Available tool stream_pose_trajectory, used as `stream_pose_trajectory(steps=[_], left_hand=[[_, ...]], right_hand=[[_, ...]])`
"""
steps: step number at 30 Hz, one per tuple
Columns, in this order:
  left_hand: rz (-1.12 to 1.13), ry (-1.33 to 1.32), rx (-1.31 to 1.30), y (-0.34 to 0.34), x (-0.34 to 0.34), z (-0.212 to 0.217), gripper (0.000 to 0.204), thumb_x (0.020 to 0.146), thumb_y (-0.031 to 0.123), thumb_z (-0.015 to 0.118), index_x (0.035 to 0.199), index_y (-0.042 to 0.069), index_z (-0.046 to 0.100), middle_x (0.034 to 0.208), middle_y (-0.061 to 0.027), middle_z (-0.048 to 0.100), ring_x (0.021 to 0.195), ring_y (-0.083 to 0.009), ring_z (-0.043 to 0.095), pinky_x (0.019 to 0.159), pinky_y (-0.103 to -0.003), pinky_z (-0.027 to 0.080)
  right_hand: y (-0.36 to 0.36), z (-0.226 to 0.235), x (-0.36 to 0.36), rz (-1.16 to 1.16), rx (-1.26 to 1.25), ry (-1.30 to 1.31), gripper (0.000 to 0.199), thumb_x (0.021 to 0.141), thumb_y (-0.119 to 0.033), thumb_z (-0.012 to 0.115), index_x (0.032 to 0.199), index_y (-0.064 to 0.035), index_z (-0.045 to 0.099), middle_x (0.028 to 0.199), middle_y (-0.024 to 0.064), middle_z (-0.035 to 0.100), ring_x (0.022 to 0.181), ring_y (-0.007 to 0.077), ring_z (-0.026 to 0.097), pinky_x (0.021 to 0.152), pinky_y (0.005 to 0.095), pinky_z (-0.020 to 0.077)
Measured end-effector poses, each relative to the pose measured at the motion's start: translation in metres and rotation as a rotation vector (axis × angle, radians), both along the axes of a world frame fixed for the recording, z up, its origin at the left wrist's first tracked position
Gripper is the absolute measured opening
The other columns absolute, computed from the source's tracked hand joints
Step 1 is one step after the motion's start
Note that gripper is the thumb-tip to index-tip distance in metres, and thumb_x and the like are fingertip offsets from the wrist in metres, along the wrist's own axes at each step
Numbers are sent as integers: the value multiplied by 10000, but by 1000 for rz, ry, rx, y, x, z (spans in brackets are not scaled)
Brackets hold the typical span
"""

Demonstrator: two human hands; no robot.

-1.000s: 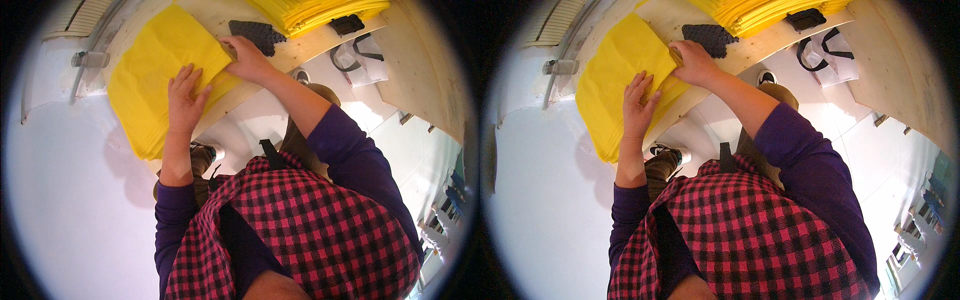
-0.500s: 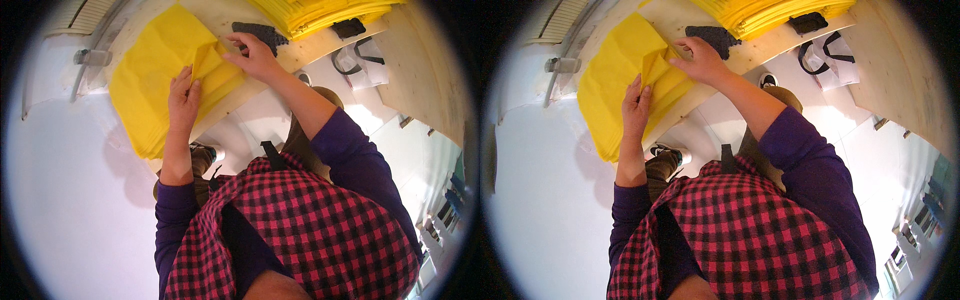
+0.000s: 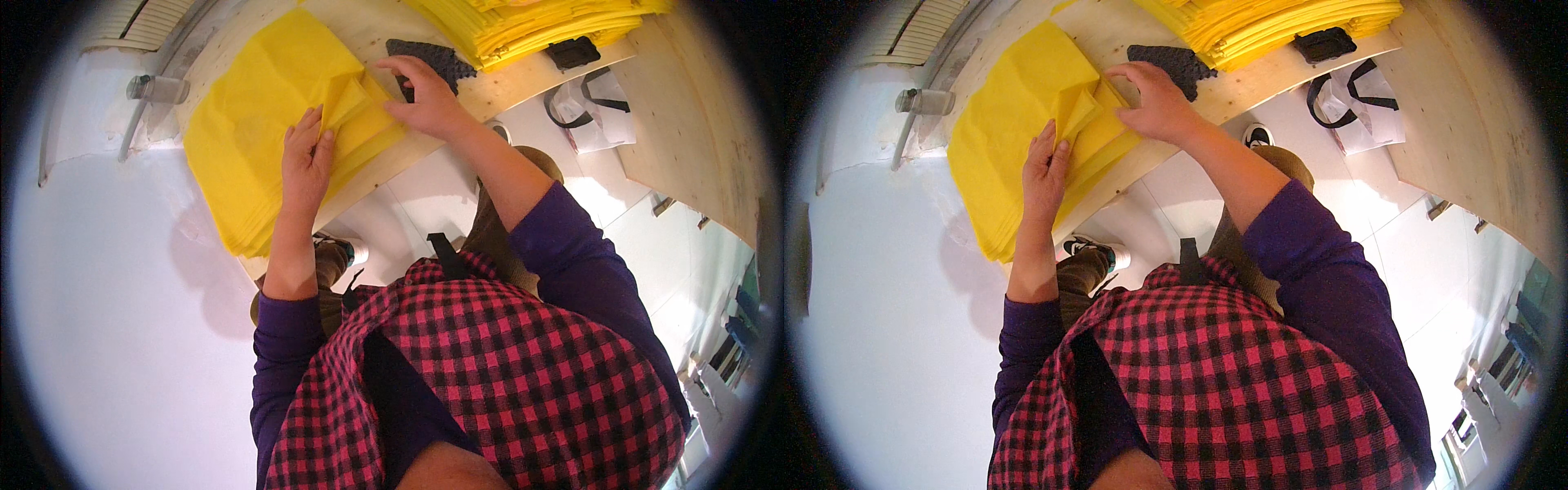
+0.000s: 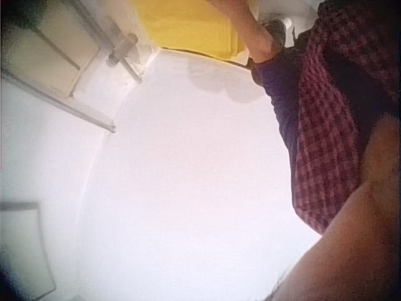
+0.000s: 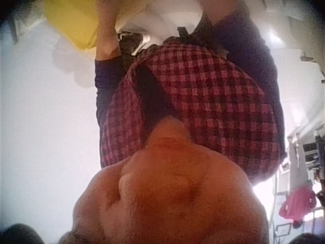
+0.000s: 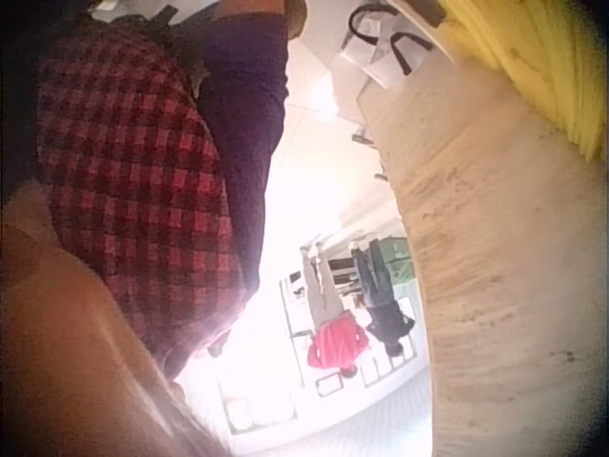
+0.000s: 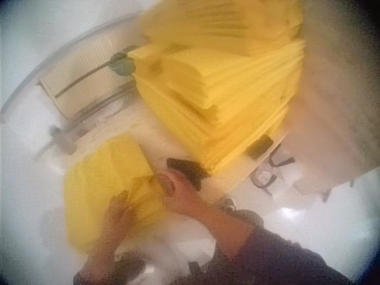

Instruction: The person folds multiple yellow fabric pieces on a wooden table. They smooth each piece, fold it in half, then fold again into a smaller rectangle, and stack the finished items on the right side of the table.

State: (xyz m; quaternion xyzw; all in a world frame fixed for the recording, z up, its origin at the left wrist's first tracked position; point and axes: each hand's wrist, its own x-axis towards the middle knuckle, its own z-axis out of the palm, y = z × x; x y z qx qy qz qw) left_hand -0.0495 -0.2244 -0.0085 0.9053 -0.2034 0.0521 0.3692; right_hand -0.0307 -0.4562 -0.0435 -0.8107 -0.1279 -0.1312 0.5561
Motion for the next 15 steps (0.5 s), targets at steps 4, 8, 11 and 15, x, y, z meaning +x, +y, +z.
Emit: stream_pose_trajectory(steps=[4, 8, 11, 15], left_hand=[[11, -4, -27, 1, 1, -3, 284, 925, 197, 530, 1113, -6, 593, 1291, -166, 545, 1272, -318, 447, 1087, -491, 225], [22, 3, -21, 1, 1, -5, 278, 922, 197, 534, 1112, 3, 596, 1293, -161, 546, 1275, -315, 445, 1088, -492, 221], [17, -15, -4, 0, 2, -5, 277, 919, 198, 539, 1120, 16, 598, 1296, -157, 545, 1275, -314, 444, 1089, -494, 218], [6, -16, 29, 1, 1, -4, 302, 919, 193, 546, 1155, 8, 585, 1305, -161, 538, 1272, -310, 446, 1092, -464, 226]], right_hand=[[-7, 0, -4, 74, -14, 34, 632, 660, -132, 681, 1259, -84, 486, 1267, 183, 490, 1220, 340, 441, 1050, 395, 342], [-4, -5, -5, 82, -97, 49, 661, 659, -139, 682, 1279, -66, 464, 1295, 188, 472, 1235, 336, 430, 1055, 395, 338], [0, -8, -2, 55, -121, 64, 659, 662, -158, 694, 1272, -50, 469, 1290, 193, 479, 1233, 344, 432, 1054, 401, 337], [4, -8, 1, 53, -102, 100, 640, 711, -180, 700, 1294, -61, 464, 1297, 172, 481, 1234, 323, 440, 1052, 382, 338]])
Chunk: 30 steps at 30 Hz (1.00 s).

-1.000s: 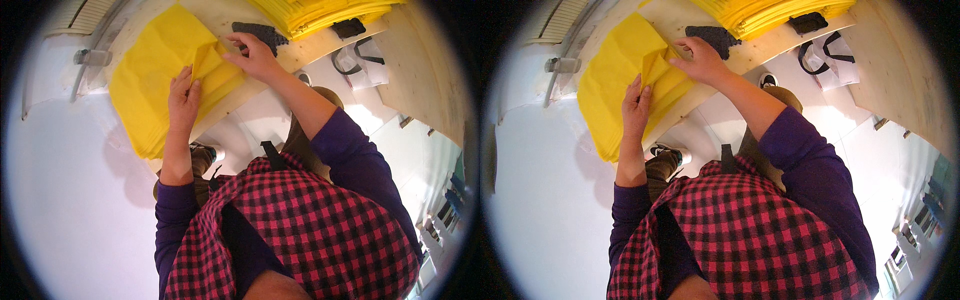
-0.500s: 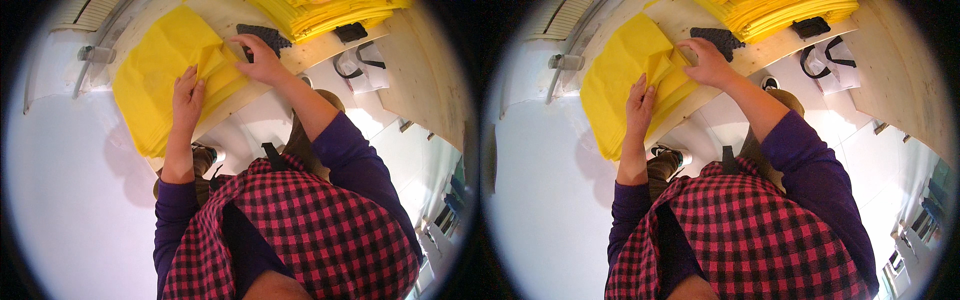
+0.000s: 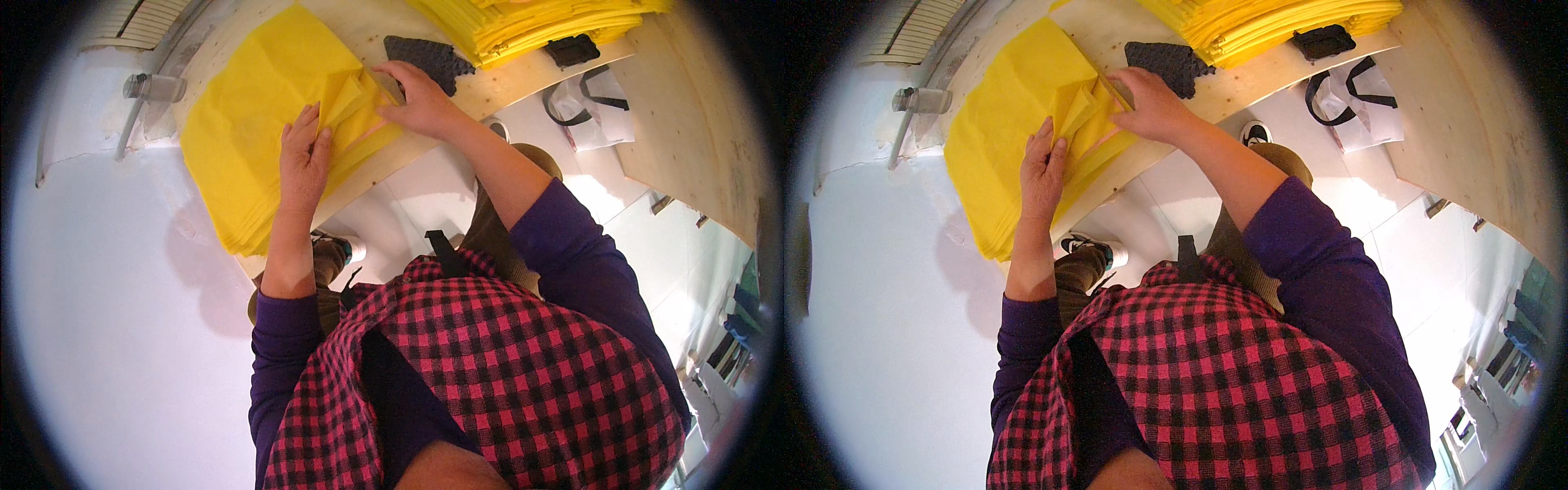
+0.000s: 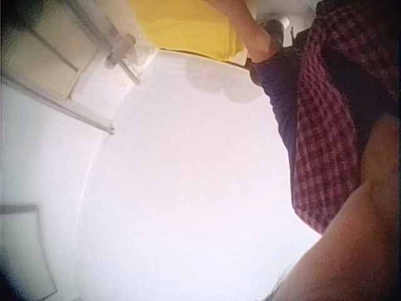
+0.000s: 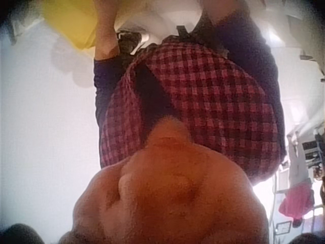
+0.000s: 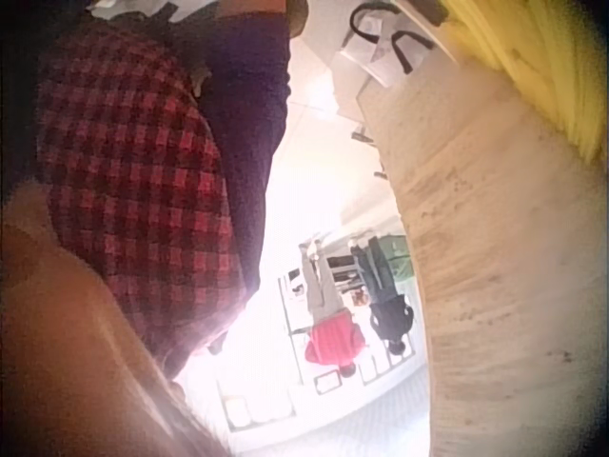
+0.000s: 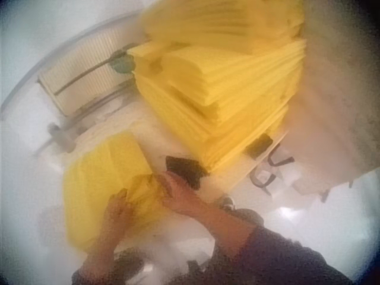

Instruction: The person folds multiple yellow fabric pieces on a wooden table. They smooth each piece, fold it in half, then fold again into a smaller rectangle, and stack the finished items on the right side of the table.

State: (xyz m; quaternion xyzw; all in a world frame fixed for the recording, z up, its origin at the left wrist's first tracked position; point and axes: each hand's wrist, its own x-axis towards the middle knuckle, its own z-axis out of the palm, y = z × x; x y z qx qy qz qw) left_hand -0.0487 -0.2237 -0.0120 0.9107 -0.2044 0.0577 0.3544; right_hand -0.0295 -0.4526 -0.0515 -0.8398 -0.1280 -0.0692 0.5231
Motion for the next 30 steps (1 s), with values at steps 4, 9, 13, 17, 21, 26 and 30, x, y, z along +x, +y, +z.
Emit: stream_pose_trajectory(steps=[4, 9, 13, 17, 21, 26, 30], left_hand=[[-27, -6, -8, 1, 1, 0, 313, 914, 202, 559, 1158, 9, 589, 1303, -154, 541, 1273, -309, 446, 1089, -461, 232], [-57, -17, 3, 0, 1, 1, 308, 874, 220, 610, 1130, 48, 618, 1304, -134, 544, 1285, -304, 435, 1085, -484, 227], [-45, -2, 70, -2, -2, 5, 364, 819, 232, 675, 1140, 67, 625, 1315, -126, 535, 1299, -298, 418, 1092, -482, 219], [-50, 18, 137, -3, -4, 9, 406, 824, 231, 681, 1190, 74, 604, 1360, -98, 506, 1329, -266, 387, 1129, -452, 170], [-66, 17, 105, -1, -2, 9, 384, 833, 227, 667, 1178, 69, 607, 1351, -107, 510, 1324, -275, 393, 1119, -460, 181], [-69, 45, -15, 4, 0, 4, 341, 870, 209, 614, 1166, 40, 600, 1334, -129, 521, 1311, -295, 407, 1102, -490, 193], [-72, 16, -33, 6, 1, 1, 340, 911, 213, 560, 1195, 27, 571, 1336, -133, 518, 1309, -298, 409, 1102, -496, 188]], right_hand=[[6, 1, 0, -54, -7, -71, 634, 688, -187, 718, 1260, -45, 485, 1264, 187, 500, 1200, 341, 461, 1028, 396, 358], [11, 1, 3, -73, -26, -43, 689, 679, -206, 727, 1301, -85, 457, 1282, 184, 485, 1217, 334, 453, 1037, 391, 353], [14, 1, 5, -83, -31, -72, 695, 659, -179, 725, 1291, -81, 454, 1268, 185, 495, 1209, 346, 454, 1029, 403, 358], [18, 1, 4, -118, -16, -123, 684, 636, -164, 730, 1256, -47, 465, 1220, 190, 524, 1166, 361, 479, 999, 422, 379], [18, 0, 5, -108, 1, -120, 668, 664, -196, 735, 1261, -58, 469, 1233, 190, 520, 1171, 359, 476, 999, 422, 380], [19, -1, 5, -118, 64, -79, 606, 748, -275, 708, 1271, -71, 480, 1232, 181, 531, 1161, 349, 491, 1005, 411, 379], [13, -1, 7, -113, 123, -108, 517, 787, -200, 688, 1264, -105, 513, 1238, 106, 539, 1133, 244, 529, 946, 347, 434]])
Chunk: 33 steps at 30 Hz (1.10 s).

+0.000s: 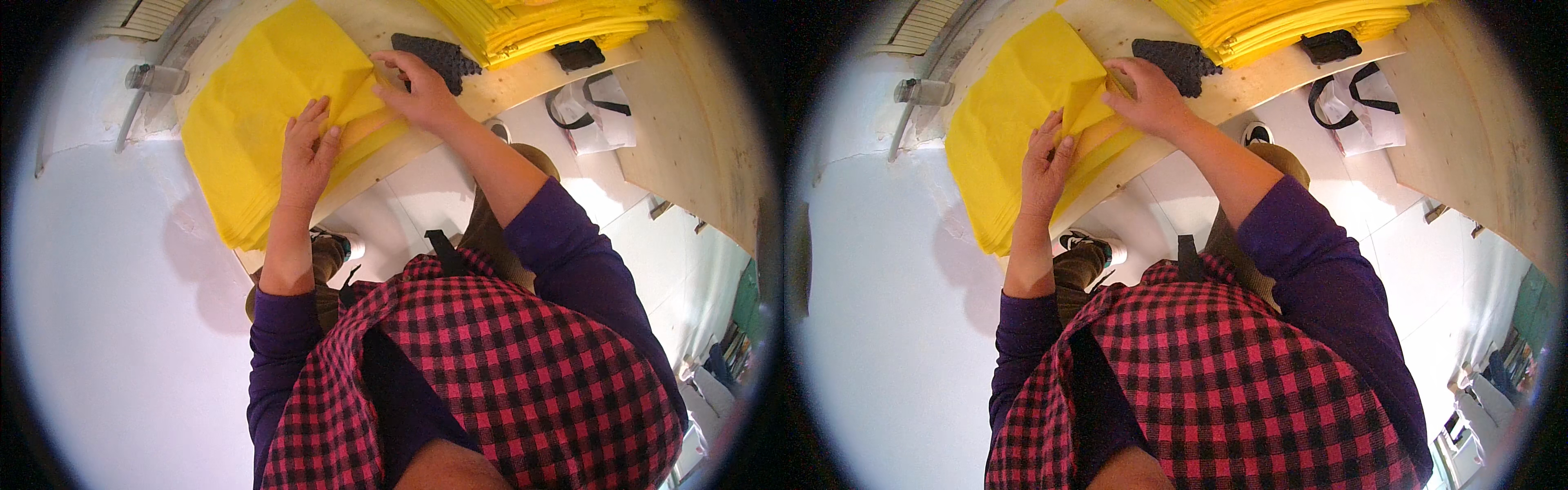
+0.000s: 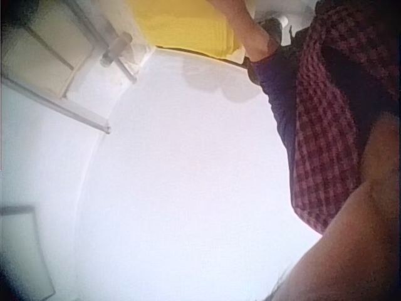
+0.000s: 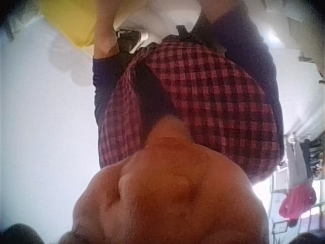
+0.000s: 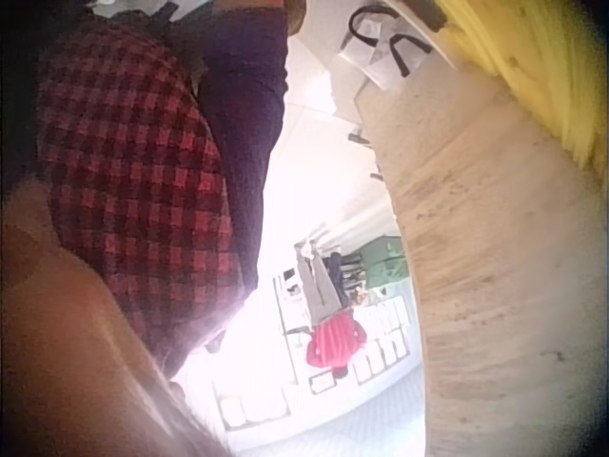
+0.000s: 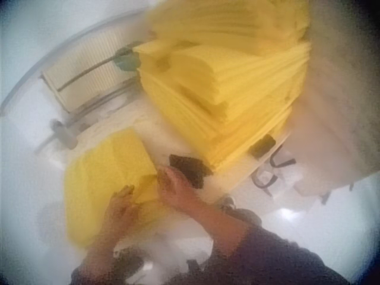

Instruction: The person folds multiple yellow fabric pieces on a wooden table. They smooth each piece, fold it in half, then fold again into a smaller rectangle, and stack the finished items on the right side of the table.

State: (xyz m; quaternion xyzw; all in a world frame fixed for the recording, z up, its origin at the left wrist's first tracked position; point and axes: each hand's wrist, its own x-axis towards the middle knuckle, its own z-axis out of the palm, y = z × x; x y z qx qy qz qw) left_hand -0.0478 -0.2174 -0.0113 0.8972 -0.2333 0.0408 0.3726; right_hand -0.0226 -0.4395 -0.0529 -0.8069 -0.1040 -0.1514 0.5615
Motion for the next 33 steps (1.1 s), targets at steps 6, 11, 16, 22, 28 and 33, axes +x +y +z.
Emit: stream_pose_trajectory(steps=[6, 11, 16, 22, 28, 33], left_hand=[[21, 4, -12, 0, -1, 0, 321, 922, 215, 542, 1176, 20, 569, 1338, -139, 514, 1307, -306, 409, 1098, -501, 199], [7, -8, -2, 1, -1, 0, 317, 914, 205, 547, 1176, 28, 572, 1338, -144, 510, 1300, -321, 410, 1096, -504, 205], [-38, -31, 96, 1, 0, 2, 354, 915, 219, 563, 1230, 56, 554, 1363, -125, 491, 1324, -288, 386, 1114, -477, 183], [-47, -73, 154, -2, -4, 10, 421, 855, 273, 626, 1213, 61, 565, 1329, -149, 505, 1292, -338, 406, 1075, -519, 242], [-52, -100, 199, -5, -6, 16, 483, 839, 275, 634, 1256, 61, 521, 1327, -155, 502, 1283, -351, 407, 1063, -526, 262], [-63, -53, 190, -4, -4, 21, 459, 846, 212, 612, 1265, 57, 510, 1335, -156, 494, 1287, -357, 398, 1067, -516, 263]], right_hand=[[-14, 7, 1, 50, -42, -40, 506, 783, -146, 651, 1269, -110, 516, 1277, 101, 524, 1166, 237, 515, 972, 338, 418], [-12, 22, 0, 81, -167, -45, 658, 720, -98, 666, 1337, -123, 438, 1361, 116, 456, 1259, 290, 431, 1057, 376, 343], [-10, 37, 17, 221, -336, -132, 712, 668, -63, 684, 1330, -107, 426, 1269, 125, 524, 1215, 316, 448, 1037, 396, 350], [-9, 37, 35, 438, -392, -204, 327, 673, -9, 644, 990, -92, 645, 968, 96, 641, 945, 284, 574, 823, 369, 452], [-10, 41, 37, 452, -366, -122, 179, 689, -54, 668, 860, -106, 672, 856, 115, 642, 820, 286, 604, 719, 365, 478], [-6, 49, 37, 473, -349, 35, 224, 715, 18, 661, 926, -57, 646, 870, 100, 654, 849, 227, 618, 750, 303, 476]])
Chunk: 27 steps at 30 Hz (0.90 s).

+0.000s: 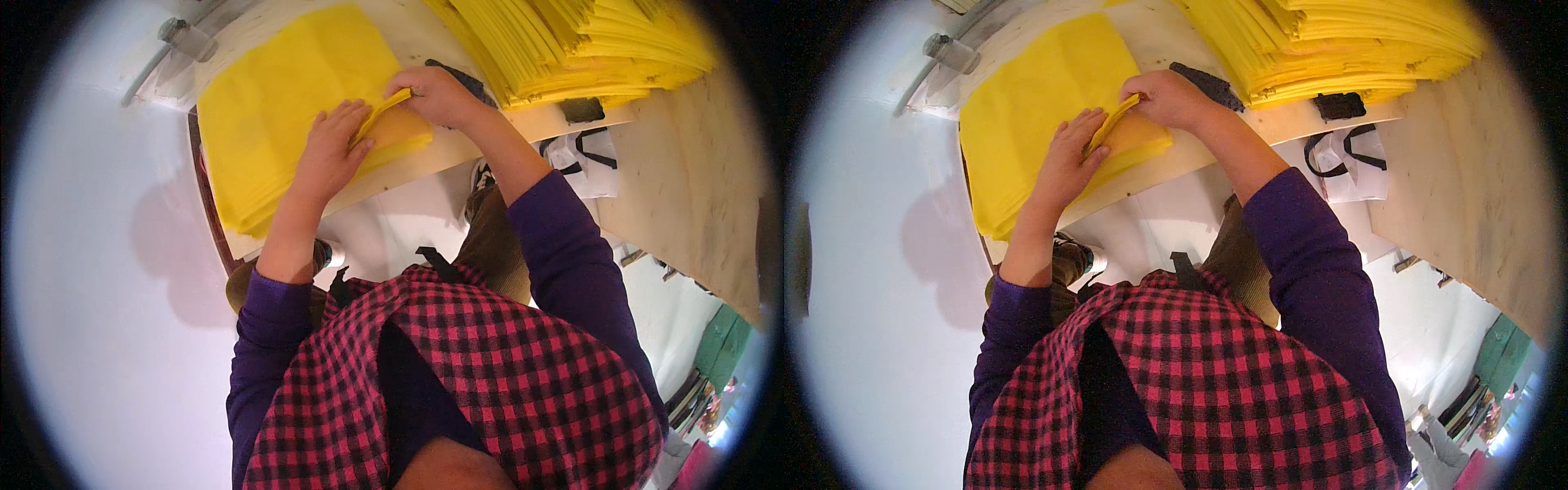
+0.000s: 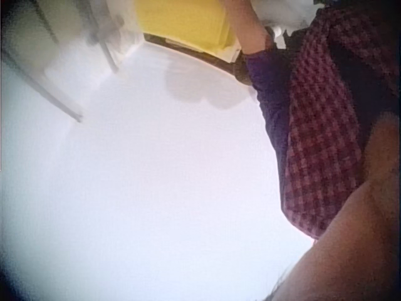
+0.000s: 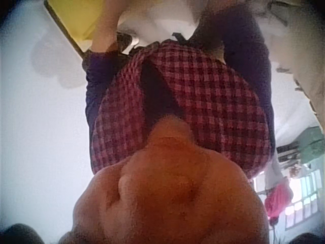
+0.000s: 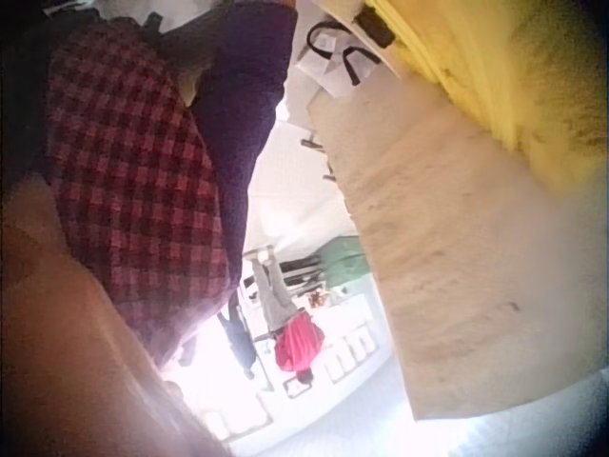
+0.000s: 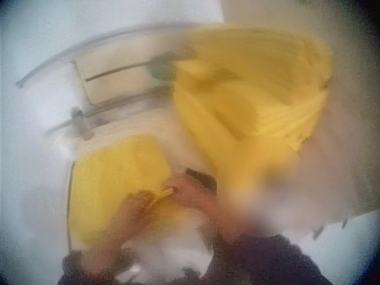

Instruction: The person folds multiple yellow fabric pieces on a wooden table. They smooth each piece, fold it in half, then fold again into a smaller rectangle, and stack the finished items on the right side of the table.

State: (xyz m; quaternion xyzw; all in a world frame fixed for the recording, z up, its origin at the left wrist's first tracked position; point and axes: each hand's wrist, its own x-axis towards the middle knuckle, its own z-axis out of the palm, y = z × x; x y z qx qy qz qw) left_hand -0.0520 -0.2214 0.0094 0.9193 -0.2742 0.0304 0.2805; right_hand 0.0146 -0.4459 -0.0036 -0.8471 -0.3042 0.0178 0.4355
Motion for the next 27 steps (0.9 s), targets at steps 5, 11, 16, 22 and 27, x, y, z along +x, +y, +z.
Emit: stream_pose_trajectory(steps=[5, 11, 16, 22, 27], left_hand=[[46, -34, 87, 1, -3, 7, 487, 852, 155, 603, 1313, 75, 466, 1400, -153, 429, 1335, -338, 344, 1104, -494, 228], [83, -140, 147, 6, -12, 10, 482, 838, 139, 596, 1299, 63, 479, 1382, -149, 446, 1316, -327, 369, 1095, -484, 261], [38, -61, 101, 12, -9, 7, 494, 834, 75, 551, 1317, 48, 450, 1372, -154, 454, 1303, -336, 381, 1091, -460, 286], [113, 160, -79, 18, -9, -2, 529, 839, 22, 495, 1357, 68, 404, 1379, -173, 444, 1304, -345, 379, 1109, -431, 271], [85, 164, -149, 22, -8, -11, 542, 846, -13, 462, 1373, 92, 394, 1392, -166, 433, 1327, -324, 356, 1123, -429, 241]], right_hand=[[1, 2, 2, -14, 28, 60, 189, 759, -70, 671, 947, -65, 646, 853, 124, 661, 793, 235, 633, 723, 320, 486], [2, 9, 4, -15, -6, 72, 194, 768, -27, 661, 961, -37, 643, 891, 94, 665, 839, 177, 613, 768, 288, 474], [6, 23, 4, -26, 62, 150, 223, 764, 42, 627, 979, -15, 640, 945, 80, 667, 907, 157, 606, 824, 270, 465], [13, 32, 11, 37, 80, -47, 198, 771, -6, 624, 967, -35, 635, 874, 111, 657, 823, 208, 617, 747, 306, 476], [11, 33, 9, 3, -21, 178, 279, 727, 50, 641, 997, -19, 643, 962, 85, 668, 948, 187, 617, 840, 298, 474]])
